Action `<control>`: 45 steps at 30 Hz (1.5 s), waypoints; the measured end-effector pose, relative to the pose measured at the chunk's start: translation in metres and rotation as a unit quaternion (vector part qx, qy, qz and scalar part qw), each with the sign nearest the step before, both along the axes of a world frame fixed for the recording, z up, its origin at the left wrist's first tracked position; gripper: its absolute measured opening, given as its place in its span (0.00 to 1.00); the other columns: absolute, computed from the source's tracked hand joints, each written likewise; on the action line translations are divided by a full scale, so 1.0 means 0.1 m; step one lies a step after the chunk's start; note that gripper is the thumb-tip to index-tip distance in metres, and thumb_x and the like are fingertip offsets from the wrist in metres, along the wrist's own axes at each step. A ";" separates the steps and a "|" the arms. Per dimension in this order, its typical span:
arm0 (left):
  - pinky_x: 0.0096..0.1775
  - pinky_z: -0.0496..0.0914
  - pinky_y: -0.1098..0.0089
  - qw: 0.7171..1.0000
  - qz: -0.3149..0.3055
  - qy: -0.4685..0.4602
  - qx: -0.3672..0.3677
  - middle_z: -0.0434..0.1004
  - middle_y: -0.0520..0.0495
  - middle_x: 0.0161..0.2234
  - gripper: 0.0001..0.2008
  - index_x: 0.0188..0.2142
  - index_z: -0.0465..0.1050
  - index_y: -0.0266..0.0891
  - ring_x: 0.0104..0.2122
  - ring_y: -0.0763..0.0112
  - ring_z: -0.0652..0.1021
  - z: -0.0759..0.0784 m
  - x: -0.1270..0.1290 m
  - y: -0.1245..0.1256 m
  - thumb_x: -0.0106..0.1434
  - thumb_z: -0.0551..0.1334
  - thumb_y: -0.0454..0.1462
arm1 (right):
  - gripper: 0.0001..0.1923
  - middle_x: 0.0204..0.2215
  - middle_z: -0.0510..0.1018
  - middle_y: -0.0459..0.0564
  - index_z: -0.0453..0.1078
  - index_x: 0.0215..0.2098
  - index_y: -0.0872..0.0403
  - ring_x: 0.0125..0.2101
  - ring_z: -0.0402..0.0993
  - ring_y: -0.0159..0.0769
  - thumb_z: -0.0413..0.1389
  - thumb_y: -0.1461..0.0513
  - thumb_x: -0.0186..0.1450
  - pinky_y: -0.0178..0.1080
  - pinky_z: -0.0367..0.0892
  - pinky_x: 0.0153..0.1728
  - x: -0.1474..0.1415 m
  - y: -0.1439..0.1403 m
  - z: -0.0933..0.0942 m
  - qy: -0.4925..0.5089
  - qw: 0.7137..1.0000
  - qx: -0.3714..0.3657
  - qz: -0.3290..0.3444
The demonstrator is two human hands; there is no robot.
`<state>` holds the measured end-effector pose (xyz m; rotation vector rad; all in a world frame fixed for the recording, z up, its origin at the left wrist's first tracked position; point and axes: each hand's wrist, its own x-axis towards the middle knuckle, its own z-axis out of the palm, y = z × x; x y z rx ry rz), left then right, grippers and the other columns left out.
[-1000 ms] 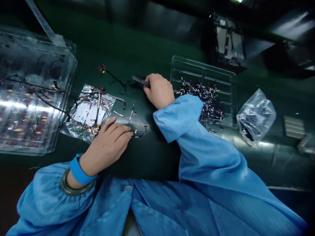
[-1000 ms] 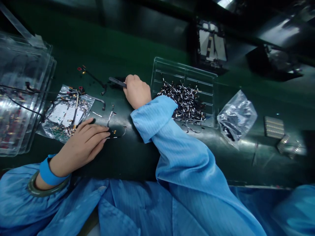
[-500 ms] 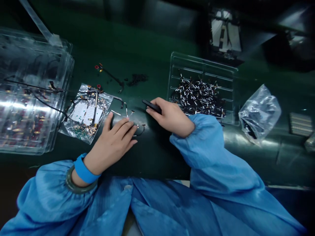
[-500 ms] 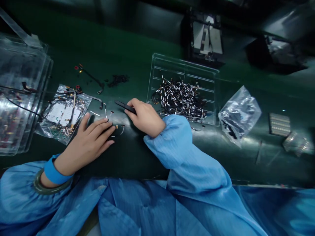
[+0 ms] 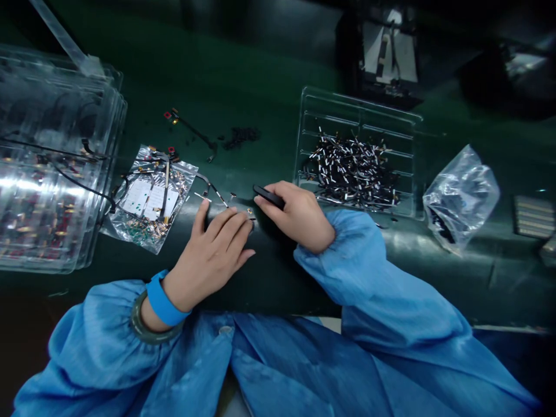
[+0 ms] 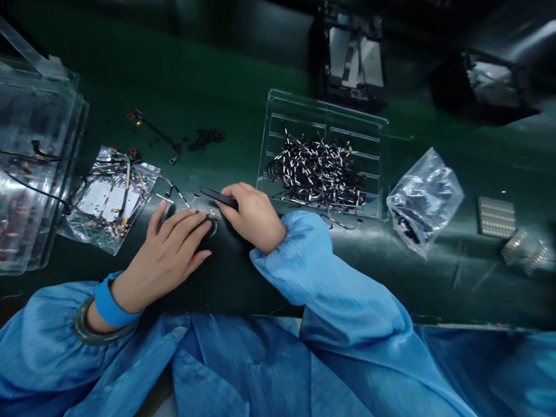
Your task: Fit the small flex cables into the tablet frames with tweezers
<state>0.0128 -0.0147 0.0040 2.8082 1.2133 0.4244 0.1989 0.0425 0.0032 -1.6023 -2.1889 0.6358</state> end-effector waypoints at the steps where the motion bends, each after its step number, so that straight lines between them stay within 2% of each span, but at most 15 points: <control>1: 0.58 0.56 0.39 1.000 -0.010 -0.001 -0.006 0.72 0.35 0.52 0.19 0.53 0.67 0.30 0.53 0.52 0.70 -0.01 -0.01 0.00 0.69 0.51 0.39 | 0.06 0.31 0.77 0.49 0.72 0.35 0.55 0.34 0.73 0.36 0.53 0.62 0.63 0.36 0.65 0.36 0.00 -0.04 0.00 0.013 1.000 0.001 -0.005; 6: 0.57 0.57 0.37 1.000 -0.023 -0.005 -0.015 0.72 0.35 0.52 0.20 0.54 0.67 0.28 0.53 0.51 0.71 -0.04 -0.01 0.00 0.69 0.51 0.40 | 0.05 0.32 0.77 0.48 0.71 0.34 0.53 0.34 0.73 0.34 0.53 0.64 0.63 0.35 0.65 0.35 -0.10 -0.23 -0.02 0.016 0.999 -0.019 -0.041; 13: 0.57 0.57 0.38 1.000 -0.020 -0.013 -0.020 0.72 0.33 0.52 0.21 0.54 0.67 0.27 0.53 0.52 0.71 -0.04 -0.01 -0.01 0.70 0.50 0.40 | 0.06 0.32 0.76 0.47 0.72 0.36 0.52 0.34 0.73 0.34 0.53 0.65 0.63 0.35 0.64 0.32 -0.19 -0.26 -0.03 -0.035 0.997 -0.029 -0.057; 19: 0.57 0.56 0.38 0.999 -0.017 -0.003 -0.031 0.71 0.34 0.54 0.22 0.55 0.66 0.27 0.55 0.50 0.69 -0.06 -0.02 -0.05 0.70 0.49 0.41 | 0.14 0.33 0.77 0.50 0.73 0.40 0.54 0.31 0.73 0.34 0.46 0.60 0.69 0.34 0.63 0.28 -0.20 -0.39 -0.09 -0.086 0.993 0.072 -0.034; 23: 0.59 0.54 0.39 0.999 -0.016 0.005 -0.044 0.68 0.35 0.57 0.22 0.56 0.65 0.29 0.56 0.52 0.68 -0.07 -0.04 -0.05 0.70 0.49 0.42 | 0.16 0.32 0.77 0.53 0.73 0.46 0.57 0.29 0.73 0.34 0.45 0.63 0.69 0.34 0.62 0.27 -0.18 -0.48 -0.08 -0.152 0.979 0.133 0.013; 28: 0.60 0.52 0.40 0.999 -0.020 -0.011 -0.038 0.68 0.35 0.57 0.23 0.58 0.62 0.27 0.56 0.53 0.68 -0.08 -0.03 -0.05 0.70 0.49 0.40 | 0.18 0.26 0.75 0.52 0.72 0.49 0.63 0.26 0.71 0.34 0.45 0.67 0.67 0.35 0.61 0.23 -0.20 -0.55 -0.07 -0.201 0.960 0.187 0.057; 32: 0.59 0.53 0.40 0.999 -0.019 -0.006 -0.037 0.67 0.35 0.57 0.23 0.59 0.61 0.28 0.56 0.53 0.68 -0.07 -0.02 -0.05 0.70 0.49 0.41 | 0.20 0.27 0.76 0.53 0.70 0.52 0.64 0.25 0.71 0.35 0.44 0.67 0.67 0.36 0.61 0.23 -0.24 -0.57 -0.05 -0.230 0.956 0.173 0.058; 37: 0.59 0.55 0.40 0.999 -0.019 0.014 -0.028 0.68 0.36 0.57 0.20 0.56 0.65 0.27 0.56 0.53 0.68 -0.06 -0.02 -0.05 0.70 0.50 0.38 | 0.19 0.28 0.77 0.51 0.72 0.50 0.61 0.24 0.71 0.33 0.46 0.66 0.66 0.34 0.62 0.23 -0.18 -0.55 -0.01 -0.191 0.968 0.159 0.043; 45: 0.59 0.56 0.41 0.999 -0.015 0.027 -0.022 0.68 0.35 0.57 0.21 0.58 0.62 0.27 0.56 0.53 0.68 -0.06 -0.02 -0.05 0.69 0.51 0.37 | 0.22 0.30 0.77 0.53 0.69 0.54 0.61 0.27 0.73 0.35 0.47 0.65 0.64 0.35 0.58 0.21 -0.17 -0.53 0.02 -0.205 0.974 0.077 0.055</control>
